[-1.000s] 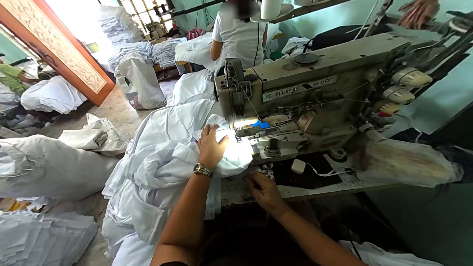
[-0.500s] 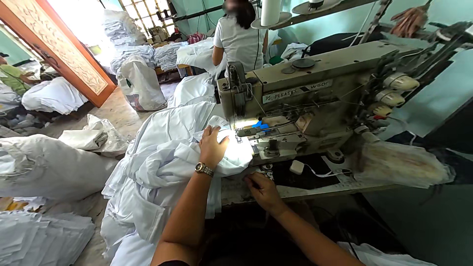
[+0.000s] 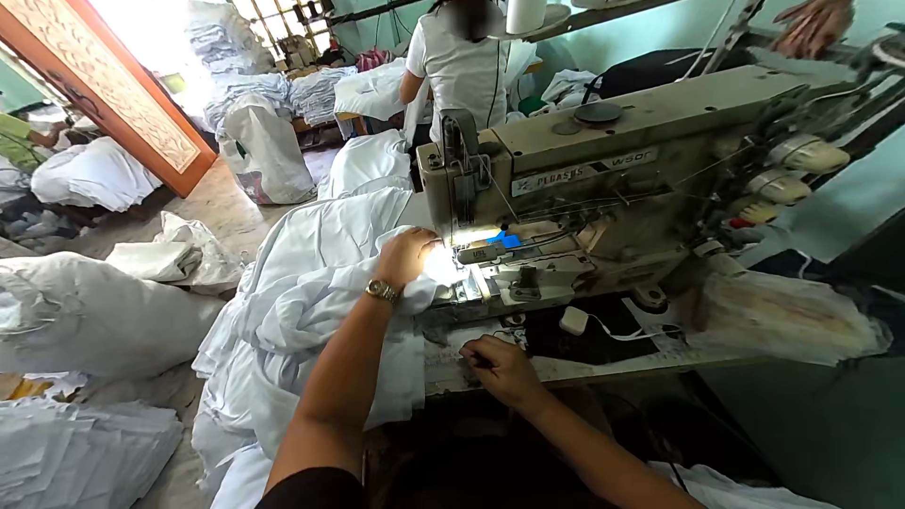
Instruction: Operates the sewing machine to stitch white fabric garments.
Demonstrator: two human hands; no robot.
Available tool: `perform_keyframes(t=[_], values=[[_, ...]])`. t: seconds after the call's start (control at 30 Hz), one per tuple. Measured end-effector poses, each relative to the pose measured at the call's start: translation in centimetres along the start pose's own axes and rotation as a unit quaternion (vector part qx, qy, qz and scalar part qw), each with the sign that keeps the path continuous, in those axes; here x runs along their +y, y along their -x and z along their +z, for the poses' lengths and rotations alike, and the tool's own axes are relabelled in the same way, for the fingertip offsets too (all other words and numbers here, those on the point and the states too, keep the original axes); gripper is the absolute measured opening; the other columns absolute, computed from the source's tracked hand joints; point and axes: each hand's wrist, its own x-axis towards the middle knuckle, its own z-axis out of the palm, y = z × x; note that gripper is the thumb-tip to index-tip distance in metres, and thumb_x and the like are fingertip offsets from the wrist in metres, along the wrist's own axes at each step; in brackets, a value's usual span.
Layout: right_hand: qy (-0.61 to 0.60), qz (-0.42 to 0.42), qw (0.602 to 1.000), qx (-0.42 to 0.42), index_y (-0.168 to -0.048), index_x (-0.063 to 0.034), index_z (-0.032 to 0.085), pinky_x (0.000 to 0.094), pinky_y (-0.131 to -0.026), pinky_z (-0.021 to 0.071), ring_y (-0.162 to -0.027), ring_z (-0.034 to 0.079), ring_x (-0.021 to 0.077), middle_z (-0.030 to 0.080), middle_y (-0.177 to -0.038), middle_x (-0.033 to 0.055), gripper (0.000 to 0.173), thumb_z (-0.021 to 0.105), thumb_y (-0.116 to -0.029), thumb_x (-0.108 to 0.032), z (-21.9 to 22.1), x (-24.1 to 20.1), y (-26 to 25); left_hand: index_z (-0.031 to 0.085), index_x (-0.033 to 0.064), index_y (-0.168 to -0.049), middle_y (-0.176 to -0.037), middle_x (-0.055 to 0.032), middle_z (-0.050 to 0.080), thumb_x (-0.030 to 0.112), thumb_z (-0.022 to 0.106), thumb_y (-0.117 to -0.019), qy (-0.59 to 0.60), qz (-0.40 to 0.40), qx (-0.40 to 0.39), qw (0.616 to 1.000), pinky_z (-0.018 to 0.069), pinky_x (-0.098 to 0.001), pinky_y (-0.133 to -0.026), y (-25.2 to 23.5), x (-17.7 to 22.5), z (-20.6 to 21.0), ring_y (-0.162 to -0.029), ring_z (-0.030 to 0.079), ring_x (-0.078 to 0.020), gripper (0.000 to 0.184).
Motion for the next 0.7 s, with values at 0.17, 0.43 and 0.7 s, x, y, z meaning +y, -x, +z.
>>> perform_keyframes(t=[0.17,0.43,0.7], values=[[-0.035,0.029,0.999,0.004,-0.105,-0.0111,0.076,0.023,-0.07,0.0561,-0.076,0.065,0.0076,0.069,-0.087,0.0027,0.024,0.062,-0.099,-0.03,-0.2,0.2,0.2,0.072,0.001,-0.117,-0.118,-0.0196,0.071,0.025,0.052,-0.107,-0.023,-0.18,0.064,0.981,0.0501,-0.0578,-0.102,-0.4,-3.8,-1.6,-0.114,0.067,-0.0367,0.032],[-0.054,0.072,0.996,-0.002,-0.129,-0.0051,0.063,0.0357,-0.075,0.059,-0.083,0.067,0.0155,0.07,-0.101,0.0101,0.046,0.062,-0.0981,-0.04,-0.3,-0.3,-0.1,0.073,0.0039,-0.094,-0.08,-0.0089,0.068,0.024,0.063,-0.1016,-0.003,-0.175,0.187,0.967,0.0562,-0.0428,-0.069,9.0,3.1,-6.3,-0.073,0.066,-0.0206,0.023],[-0.009,0.066,0.996,0.057,-0.118,-0.0066,0.072,0.0265,-0.076,0.0581,-0.088,0.066,0.013,0.068,-0.106,0.0111,0.032,0.066,-0.0965,-0.029,-0.3,-0.9,-0.6,0.074,0.0047,-0.093,-0.083,-0.0076,0.071,0.021,0.065,-0.0996,-0.007,-0.152,0.175,0.973,0.0583,-0.04,-0.072,10.9,4.1,-5.5,-0.075,0.069,-0.0185,0.02]])
